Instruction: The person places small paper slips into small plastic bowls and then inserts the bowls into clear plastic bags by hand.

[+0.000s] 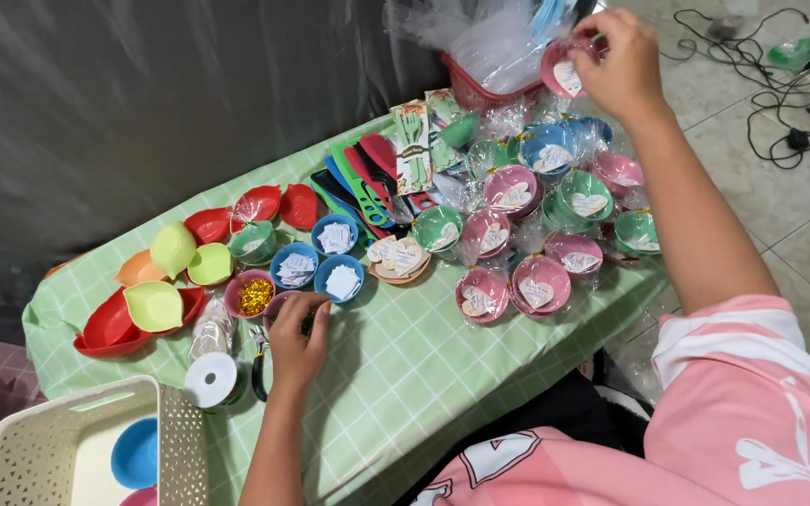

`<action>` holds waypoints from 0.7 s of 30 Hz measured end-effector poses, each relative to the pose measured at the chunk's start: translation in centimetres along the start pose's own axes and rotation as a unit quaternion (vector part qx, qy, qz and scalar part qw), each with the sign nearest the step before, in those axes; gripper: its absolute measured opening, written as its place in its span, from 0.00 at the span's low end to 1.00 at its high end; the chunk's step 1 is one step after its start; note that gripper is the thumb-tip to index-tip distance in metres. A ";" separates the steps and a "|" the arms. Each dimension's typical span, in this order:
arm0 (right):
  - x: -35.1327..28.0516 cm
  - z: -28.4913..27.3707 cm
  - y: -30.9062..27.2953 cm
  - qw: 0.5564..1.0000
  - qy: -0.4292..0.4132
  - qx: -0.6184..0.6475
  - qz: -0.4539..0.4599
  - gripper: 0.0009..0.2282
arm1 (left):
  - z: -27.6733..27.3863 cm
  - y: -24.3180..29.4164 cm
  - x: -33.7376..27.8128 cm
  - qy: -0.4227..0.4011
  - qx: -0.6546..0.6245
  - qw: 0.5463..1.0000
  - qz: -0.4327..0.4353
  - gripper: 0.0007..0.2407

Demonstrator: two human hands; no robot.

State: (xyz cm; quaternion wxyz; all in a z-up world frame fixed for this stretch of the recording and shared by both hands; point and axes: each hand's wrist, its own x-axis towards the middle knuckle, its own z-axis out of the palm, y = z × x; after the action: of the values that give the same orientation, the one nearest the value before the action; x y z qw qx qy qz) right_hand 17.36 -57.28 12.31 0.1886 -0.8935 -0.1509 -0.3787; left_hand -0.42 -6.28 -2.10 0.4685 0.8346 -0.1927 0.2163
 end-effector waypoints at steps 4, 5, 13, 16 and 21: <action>1.2 4.2 1.8 0.993 -0.107 -0.048 0.012 0.08 | -0.4 0.3 0.0 0.035 0.047 0.998 0.018 0.03; 1.6 4.9 1.6 0.984 -0.170 -0.041 0.031 0.09 | -0.5 0.3 0.0 0.052 0.051 0.997 0.030 0.03; 4.1 8.5 -1.6 0.944 -0.311 0.013 0.111 0.17 | -1.5 -0.2 0.4 0.054 0.052 0.997 0.019 0.03; 5.2 8.3 -2.2 0.923 -0.359 0.025 0.136 0.26 | -1.6 0.0 0.6 0.050 0.046 0.997 0.024 0.03; 7.5 6.4 -1.5 0.929 -0.324 0.063 0.167 0.16 | -1.9 0.7 0.8 0.050 0.046 0.997 0.037 0.03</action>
State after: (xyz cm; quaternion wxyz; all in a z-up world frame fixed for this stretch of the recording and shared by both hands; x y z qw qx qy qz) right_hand 25.70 -52.14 14.05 0.2453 -0.9662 -0.0758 -0.0210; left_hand -0.42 -5.06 -0.29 0.4307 0.8356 -0.1898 0.2833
